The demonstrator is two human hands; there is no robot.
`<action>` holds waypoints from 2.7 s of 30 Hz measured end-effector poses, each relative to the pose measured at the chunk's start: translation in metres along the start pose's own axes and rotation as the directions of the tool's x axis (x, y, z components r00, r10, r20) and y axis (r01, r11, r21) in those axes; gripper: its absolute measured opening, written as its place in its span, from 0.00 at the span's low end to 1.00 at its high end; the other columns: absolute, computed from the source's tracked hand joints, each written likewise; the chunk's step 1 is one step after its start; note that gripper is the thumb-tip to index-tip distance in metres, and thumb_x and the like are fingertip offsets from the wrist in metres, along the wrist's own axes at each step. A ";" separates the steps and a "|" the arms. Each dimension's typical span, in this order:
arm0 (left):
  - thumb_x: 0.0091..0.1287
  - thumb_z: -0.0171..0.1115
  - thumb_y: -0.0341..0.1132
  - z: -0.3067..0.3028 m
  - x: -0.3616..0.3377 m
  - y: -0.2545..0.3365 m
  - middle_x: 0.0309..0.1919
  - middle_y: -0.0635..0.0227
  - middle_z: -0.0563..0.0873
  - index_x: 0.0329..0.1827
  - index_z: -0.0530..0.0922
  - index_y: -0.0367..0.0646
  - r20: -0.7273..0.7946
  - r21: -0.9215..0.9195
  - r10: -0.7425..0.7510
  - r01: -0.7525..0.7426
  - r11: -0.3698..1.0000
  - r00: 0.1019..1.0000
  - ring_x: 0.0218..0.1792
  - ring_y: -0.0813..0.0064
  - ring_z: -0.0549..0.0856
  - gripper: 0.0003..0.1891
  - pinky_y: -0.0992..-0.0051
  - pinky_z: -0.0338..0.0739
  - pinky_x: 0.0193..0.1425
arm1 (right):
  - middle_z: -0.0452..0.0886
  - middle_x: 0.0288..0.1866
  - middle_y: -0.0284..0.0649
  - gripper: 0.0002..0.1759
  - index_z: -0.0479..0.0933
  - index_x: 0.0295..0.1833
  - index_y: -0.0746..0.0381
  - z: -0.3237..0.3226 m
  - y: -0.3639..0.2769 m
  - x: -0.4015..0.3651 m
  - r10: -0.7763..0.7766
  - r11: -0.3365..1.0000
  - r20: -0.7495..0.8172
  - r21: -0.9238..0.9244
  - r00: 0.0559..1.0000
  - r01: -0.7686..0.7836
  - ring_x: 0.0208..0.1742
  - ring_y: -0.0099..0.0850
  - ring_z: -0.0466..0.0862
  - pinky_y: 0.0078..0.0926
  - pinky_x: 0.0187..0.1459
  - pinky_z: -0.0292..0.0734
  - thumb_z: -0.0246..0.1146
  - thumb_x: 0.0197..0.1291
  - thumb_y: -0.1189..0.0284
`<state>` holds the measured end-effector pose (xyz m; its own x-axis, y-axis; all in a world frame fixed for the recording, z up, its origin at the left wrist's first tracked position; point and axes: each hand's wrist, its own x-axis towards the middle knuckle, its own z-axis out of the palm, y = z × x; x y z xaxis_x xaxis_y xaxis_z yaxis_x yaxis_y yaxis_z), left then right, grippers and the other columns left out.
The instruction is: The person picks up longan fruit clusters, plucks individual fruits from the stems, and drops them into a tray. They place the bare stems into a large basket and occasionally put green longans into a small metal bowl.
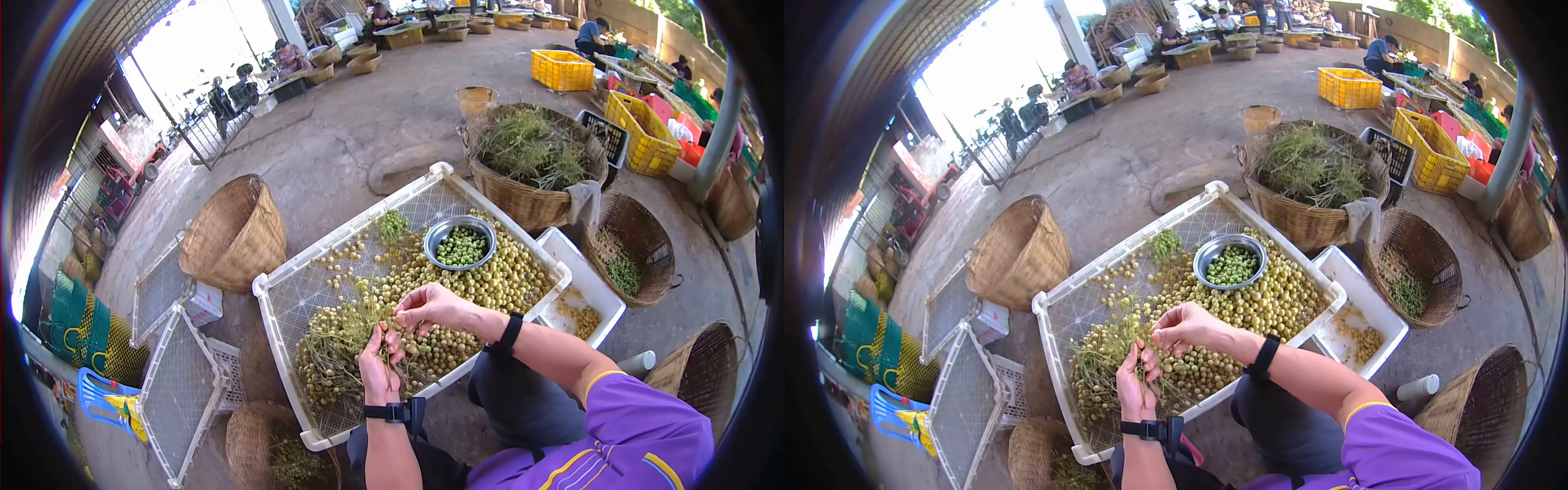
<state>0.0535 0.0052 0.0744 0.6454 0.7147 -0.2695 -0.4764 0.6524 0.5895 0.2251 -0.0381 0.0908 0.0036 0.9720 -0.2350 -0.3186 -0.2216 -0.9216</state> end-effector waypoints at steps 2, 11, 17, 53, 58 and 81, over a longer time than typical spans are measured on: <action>0.71 0.46 0.37 0.000 0.000 -0.001 0.24 0.75 0.68 0.42 0.70 0.41 0.012 -0.009 -0.012 0.012 1.000 1.000 0.24 0.86 0.66 0.09 0.87 0.58 0.23 | 0.82 0.33 0.36 0.15 0.77 0.43 0.68 -0.003 0.000 -0.002 0.064 0.996 -0.025 0.062 0.998 -0.063 0.30 0.21 0.82 0.14 0.28 0.80 0.68 0.53 0.72; 0.71 0.46 0.37 -0.005 0.001 0.003 0.23 0.76 0.67 0.40 0.69 0.42 0.159 -0.211 -0.058 0.091 0.973 0.986 0.23 0.86 0.65 0.08 0.88 0.56 0.21 | 0.82 0.33 0.37 0.15 0.72 0.52 0.69 -0.041 -0.009 -0.014 0.119 0.912 0.167 0.370 0.979 -0.174 0.34 0.24 0.84 0.18 0.32 0.83 0.57 0.59 0.76; 0.71 0.46 0.37 0.001 0.002 0.001 0.23 0.75 0.67 0.41 0.68 0.42 0.133 -0.219 -0.069 0.097 0.971 0.989 0.22 0.86 0.64 0.08 0.87 0.56 0.21 | 0.80 0.41 0.34 0.19 0.72 0.52 0.66 -0.015 0.004 -0.019 0.198 0.980 0.118 -0.038 0.973 -0.195 0.34 0.18 0.80 0.12 0.30 0.80 0.62 0.59 0.67; 0.69 0.51 0.37 0.018 -0.004 -0.011 0.21 0.76 0.63 0.38 0.67 0.43 0.253 -0.246 -0.120 0.184 0.952 0.960 0.21 0.87 0.62 0.08 0.87 0.55 0.20 | 0.77 0.47 0.36 0.26 0.63 0.61 0.65 -0.041 0.004 -0.010 0.093 0.973 0.131 0.198 0.987 -0.118 0.38 0.20 0.81 0.16 0.34 0.82 0.60 0.61 0.65; 0.68 0.51 0.37 0.017 -0.001 -0.013 0.21 0.77 0.64 0.39 0.68 0.43 0.215 -0.185 -0.205 0.246 0.951 0.955 0.21 0.87 0.62 0.07 0.88 0.54 0.20 | 0.78 0.36 0.31 0.24 0.67 0.58 0.63 -0.037 0.003 0.002 0.022 0.989 0.131 -0.146 0.991 -0.003 0.32 0.15 0.78 0.12 0.27 0.77 0.59 0.62 0.62; 0.69 0.49 0.37 0.000 0.008 -0.007 0.18 0.78 0.64 0.45 0.71 0.35 0.015 0.036 -0.227 0.226 0.973 0.974 0.18 0.89 0.62 0.12 0.87 0.53 0.17 | 0.77 0.24 0.48 0.16 0.76 0.30 0.67 -0.049 -0.016 -0.002 -0.209 -0.126 0.353 -0.935 0.912 0.333 0.32 0.43 0.80 0.37 0.33 0.73 0.56 0.60 0.64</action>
<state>0.0617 0.0066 0.0678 0.7458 0.5440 -0.3846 -0.2962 0.7878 0.5400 0.2767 -0.0406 0.0912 -0.2646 0.9604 0.0869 0.9272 0.2782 -0.2509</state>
